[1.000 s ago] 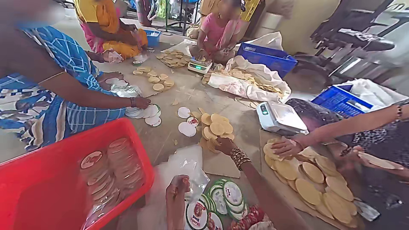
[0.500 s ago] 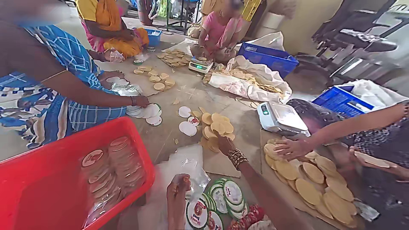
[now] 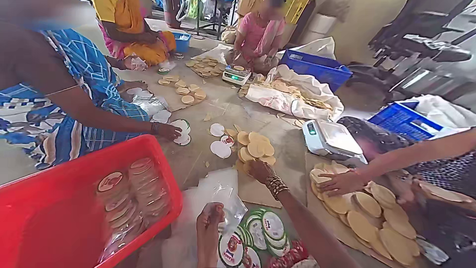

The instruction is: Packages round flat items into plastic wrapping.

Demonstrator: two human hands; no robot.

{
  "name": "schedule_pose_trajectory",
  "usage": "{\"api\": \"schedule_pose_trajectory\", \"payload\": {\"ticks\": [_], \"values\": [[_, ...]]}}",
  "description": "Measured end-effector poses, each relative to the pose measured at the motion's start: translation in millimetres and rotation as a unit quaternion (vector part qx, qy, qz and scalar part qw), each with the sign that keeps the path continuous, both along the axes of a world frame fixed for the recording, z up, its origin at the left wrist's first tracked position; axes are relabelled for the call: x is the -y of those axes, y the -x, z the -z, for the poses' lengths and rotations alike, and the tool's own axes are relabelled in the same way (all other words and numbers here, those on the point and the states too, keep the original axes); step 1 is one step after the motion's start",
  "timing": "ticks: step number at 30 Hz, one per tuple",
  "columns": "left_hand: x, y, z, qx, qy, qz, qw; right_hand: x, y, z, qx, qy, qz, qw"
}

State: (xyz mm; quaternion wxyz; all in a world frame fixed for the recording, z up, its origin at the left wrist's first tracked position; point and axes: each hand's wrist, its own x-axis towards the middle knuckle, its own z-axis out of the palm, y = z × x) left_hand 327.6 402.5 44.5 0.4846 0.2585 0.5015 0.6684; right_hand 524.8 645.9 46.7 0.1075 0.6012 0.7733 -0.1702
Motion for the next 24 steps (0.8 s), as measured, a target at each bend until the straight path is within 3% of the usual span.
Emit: {"api": "schedule_pose_trajectory", "payload": {"ticks": [15,24], "values": [[-0.6,-1.2,1.0,-0.005,0.016,-0.001,1.000,-9.9,15.3,-5.8,0.018,-0.015,0.129,0.991],[-1.2,-1.7,1.6,-0.001,0.015,-0.002,1.000,-8.0,-10.1,-8.3,-0.068,-0.078,0.155,0.982]]}}
